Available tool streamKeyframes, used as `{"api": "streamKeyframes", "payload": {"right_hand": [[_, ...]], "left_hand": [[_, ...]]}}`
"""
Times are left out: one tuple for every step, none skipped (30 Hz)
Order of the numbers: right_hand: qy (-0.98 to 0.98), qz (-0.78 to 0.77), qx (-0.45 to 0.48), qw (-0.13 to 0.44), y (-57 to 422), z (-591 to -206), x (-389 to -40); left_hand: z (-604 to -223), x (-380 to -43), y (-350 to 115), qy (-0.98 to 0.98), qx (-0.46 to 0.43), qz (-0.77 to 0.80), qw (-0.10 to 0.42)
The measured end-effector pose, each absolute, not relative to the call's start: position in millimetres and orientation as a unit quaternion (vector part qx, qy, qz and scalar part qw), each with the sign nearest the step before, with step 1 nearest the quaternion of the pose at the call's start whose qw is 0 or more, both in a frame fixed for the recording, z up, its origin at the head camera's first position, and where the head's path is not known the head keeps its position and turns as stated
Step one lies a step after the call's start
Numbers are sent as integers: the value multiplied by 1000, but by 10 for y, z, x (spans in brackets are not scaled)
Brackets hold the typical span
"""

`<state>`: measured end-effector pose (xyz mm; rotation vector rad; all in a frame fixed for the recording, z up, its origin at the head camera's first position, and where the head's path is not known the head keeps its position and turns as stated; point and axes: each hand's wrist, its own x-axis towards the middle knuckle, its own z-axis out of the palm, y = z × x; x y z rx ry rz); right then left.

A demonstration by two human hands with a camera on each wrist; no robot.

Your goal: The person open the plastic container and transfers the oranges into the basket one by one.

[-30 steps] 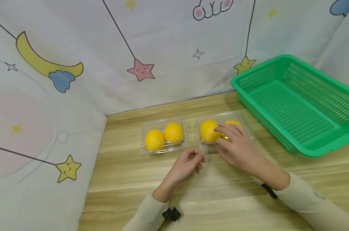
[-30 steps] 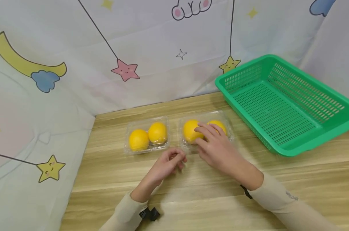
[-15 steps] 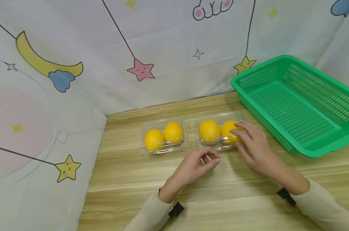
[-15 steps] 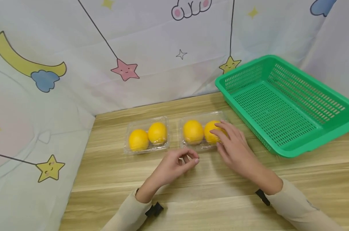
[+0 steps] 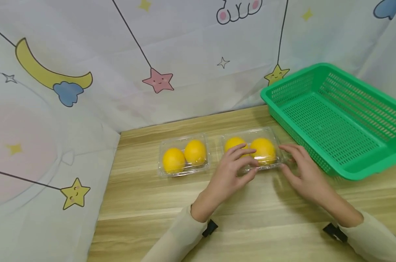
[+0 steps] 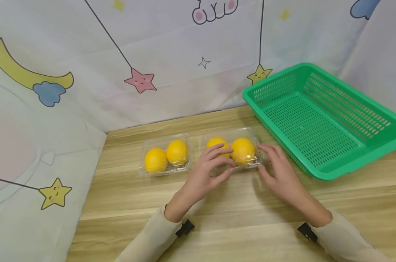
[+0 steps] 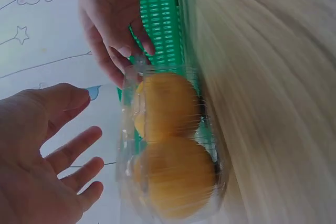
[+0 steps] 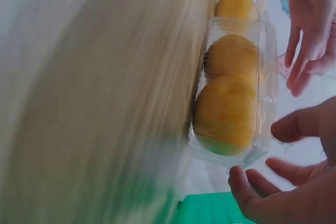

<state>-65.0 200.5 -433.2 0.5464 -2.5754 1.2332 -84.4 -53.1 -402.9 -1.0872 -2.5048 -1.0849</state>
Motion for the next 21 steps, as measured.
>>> {"api": "streamKeyframes", "payload": {"right_hand": [[-877, 433, 178, 105, 2017, -4342, -642], [-874, 446, 169, 93, 2027, -4350, -637], [-870, 459, 159, 79, 2036, -4361, -637], [-867, 471, 150, 65, 2043, -4371, -640], [-863, 483, 141, 50, 2049, -4380, -642], [-861, 490, 130, 35, 2057, -4390, -641], [-858, 498, 120, 22, 2064, -4396, -641], [-854, 507, 112, 9, 2070, -4401, -641], [-849, 518, 103, -4, 2074, -4407, -643], [-842, 530, 98, -15, 2077, -4411, -643], [-837, 539, 93, -25, 2081, -4413, -641], [-831, 548, 89, -38, 2083, -4413, -644], [-824, 558, 86, -51, 2085, -4412, -647], [-817, 567, 82, -64, 2085, -4417, -653], [-810, 576, 80, -76, 2086, -4423, -657], [-802, 586, 78, -87, 2087, -4428, -659], [-794, 596, 73, -99, 2091, -4431, -660], [-785, 606, 67, -110, 2097, -4436, -663], [-775, 617, 63, -119, 2105, -4444, -666], [-766, 627, 58, -127, 2113, -4452, -670], [-757, 637, 54, -135, 2125, -4453, -674]], "left_hand": [[-4042, -859, -507, -856, -370, -344, 110], [-4055, -873, -483, -863, -372, -323, 115], [-4069, -885, -460, -869, -373, -304, 117], [-4085, -894, -437, -875, -374, -283, 117], [-4099, -901, -417, -880, -375, -266, 116], [-4115, -905, -398, -885, -376, -250, 112], [-4127, -910, -378, -888, -378, -237, 107], [-4139, -911, -360, -890, -379, -232, 100], [-4149, -911, -344, -894, -378, -221, 96], [-4154, -909, -328, -897, -377, -211, 93], [-4158, -906, -314, -900, -377, -202, 90], [-4161, -904, -301, -902, -376, -194, 89], [-4160, -901, -289, -905, -375, -182, 90], [-4158, -899, -279, -907, -373, -172, 92], [-4158, -899, -270, -909, -373, -162, 96], [-4156, -899, -261, -909, -373, -158, 97], [-4157, -900, -254, -909, -373, -156, 99], [-4158, -904, -249, -909, -374, -151, 103], [-4160, -907, -244, -909, -375, -149, 107], [-4162, -911, -241, -908, -377, -147, 112], [-4162, -915, -239, -907, -379, -143, 117]]}}
